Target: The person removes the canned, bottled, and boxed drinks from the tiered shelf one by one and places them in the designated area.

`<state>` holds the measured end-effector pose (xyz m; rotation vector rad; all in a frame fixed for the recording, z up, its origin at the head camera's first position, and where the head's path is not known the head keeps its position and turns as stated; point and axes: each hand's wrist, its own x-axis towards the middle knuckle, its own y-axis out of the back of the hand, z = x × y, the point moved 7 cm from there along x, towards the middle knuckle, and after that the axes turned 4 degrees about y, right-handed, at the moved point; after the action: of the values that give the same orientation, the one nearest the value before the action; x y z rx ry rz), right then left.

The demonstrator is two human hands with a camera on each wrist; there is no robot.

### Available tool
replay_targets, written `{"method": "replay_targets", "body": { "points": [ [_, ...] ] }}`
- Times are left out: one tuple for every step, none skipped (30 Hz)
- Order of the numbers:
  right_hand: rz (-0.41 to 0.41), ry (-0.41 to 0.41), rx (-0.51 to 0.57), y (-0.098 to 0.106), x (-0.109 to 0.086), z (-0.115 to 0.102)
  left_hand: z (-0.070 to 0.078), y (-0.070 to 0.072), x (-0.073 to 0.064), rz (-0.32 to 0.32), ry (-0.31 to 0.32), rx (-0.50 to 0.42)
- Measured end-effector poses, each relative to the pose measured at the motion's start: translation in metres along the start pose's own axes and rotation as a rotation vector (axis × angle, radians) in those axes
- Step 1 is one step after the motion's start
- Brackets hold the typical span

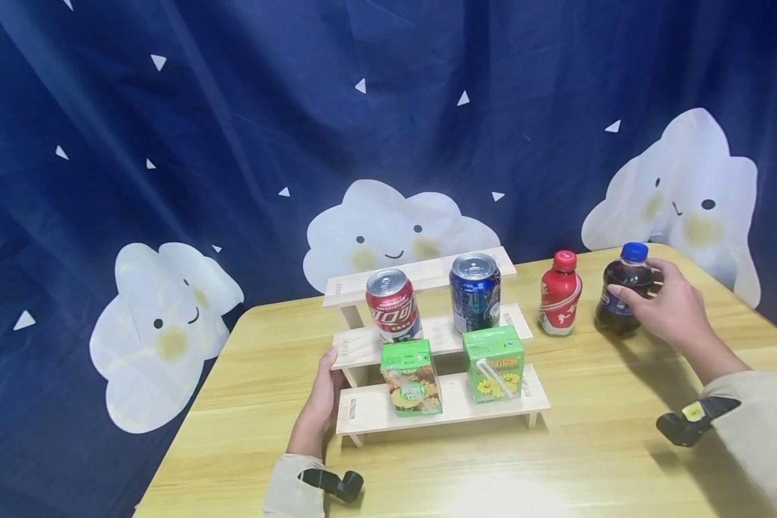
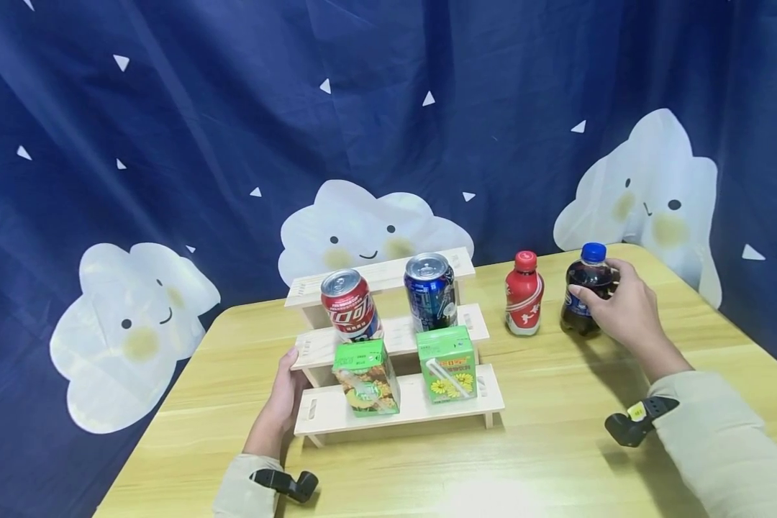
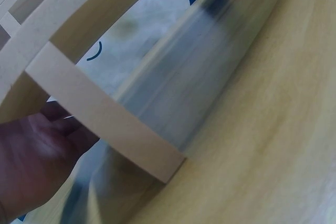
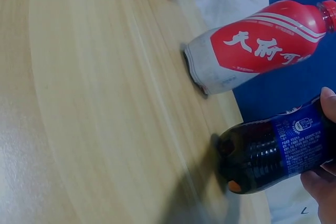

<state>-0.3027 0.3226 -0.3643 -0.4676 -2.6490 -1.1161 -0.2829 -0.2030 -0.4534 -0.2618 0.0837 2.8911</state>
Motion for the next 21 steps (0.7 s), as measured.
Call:
{"method": "replay_targets", "body": {
  "points": [
    [0.004, -0.001, -0.001, 0.0001, -0.0002, 0.0, 0.0003, -0.0001, -0.0003, -0.001, 0.001, -0.007],
    [0.006, -0.003, -0.002, 0.0001, -0.0004, 0.0004, 0.0006, -0.0001, -0.0006, 0.001, 0.001, -0.007],
    [0.008, -0.003, 0.002, 0.0, -0.0007, 0.0006, 0.001, -0.0003, -0.001, 0.001, 0.002, -0.007],
    [0.009, -0.004, 0.005, -0.0001, -0.001, 0.0008, 0.0017, -0.0008, -0.0014, -0.003, -0.002, -0.004],
    [0.009, -0.004, 0.009, -0.0001, -0.0014, 0.0009, 0.0018, -0.0012, -0.0017, -0.003, 0.001, -0.002],
    [0.01, -0.004, 0.009, 0.0001, -0.0017, 0.001, 0.0023, -0.0017, -0.0021, -0.006, 0.001, -0.002],
    [0.012, -0.004, 0.01, 0.0001, -0.0021, 0.0013, 0.0023, -0.0023, -0.0026, -0.008, 0.003, 0.0],
    [0.014, -0.004, 0.012, 0.0, -0.0024, 0.0016, 0.0025, -0.0029, -0.003, -0.011, 0.003, 0.003],
    [0.015, -0.004, 0.017, -0.0002, -0.0027, 0.0015, 0.0028, -0.0034, -0.0034, -0.014, 0.002, 0.009],
    [0.015, -0.004, 0.021, -0.0005, -0.0029, 0.0014, 0.0032, -0.0036, -0.0039, -0.016, 0.001, 0.014],
    [0.017, -0.004, 0.023, -0.0009, -0.003, 0.0013, 0.0043, -0.0041, -0.0045, -0.016, -0.006, 0.021],
    [0.018, -0.005, 0.025, -0.0014, -0.0031, 0.0011, 0.005, -0.004, -0.005, -0.014, -0.01, 0.024],
    [0.02, -0.005, 0.029, -0.0017, -0.0033, 0.0008, 0.0059, -0.004, -0.0053, -0.014, -0.014, 0.03],
    [0.019, -0.006, 0.037, -0.0023, -0.0034, 0.0006, 0.0075, -0.0043, -0.0058, -0.015, -0.025, 0.038],
    [0.019, -0.008, 0.037, -0.0027, -0.0034, 0.0004, 0.0086, -0.0045, -0.0064, -0.014, -0.031, 0.04],
    [0.018, -0.009, 0.039, -0.0032, -0.0035, 0.0003, 0.0095, -0.005, -0.0069, -0.014, -0.033, 0.037],
    [0.018, -0.011, 0.037, -0.0032, -0.0036, 0.0003, 0.0102, -0.0055, -0.0073, -0.014, -0.034, 0.034],
    [0.016, -0.012, 0.038, -0.0034, -0.0038, 0.0003, 0.0085, -0.0048, -0.0067, -0.011, -0.022, 0.024],
    [0.013, -0.014, 0.036, -0.0035, -0.0037, 0.0007, 0.0077, -0.0048, -0.0064, -0.012, -0.019, 0.025],
    [0.009, -0.017, 0.036, -0.0036, -0.0038, 0.001, 0.0064, -0.0045, -0.0058, -0.01, -0.016, 0.025],
    [0.007, -0.018, 0.03, -0.0032, -0.004, 0.0013, 0.0044, -0.0039, -0.0048, -0.005, -0.007, 0.021]
  ]
}}
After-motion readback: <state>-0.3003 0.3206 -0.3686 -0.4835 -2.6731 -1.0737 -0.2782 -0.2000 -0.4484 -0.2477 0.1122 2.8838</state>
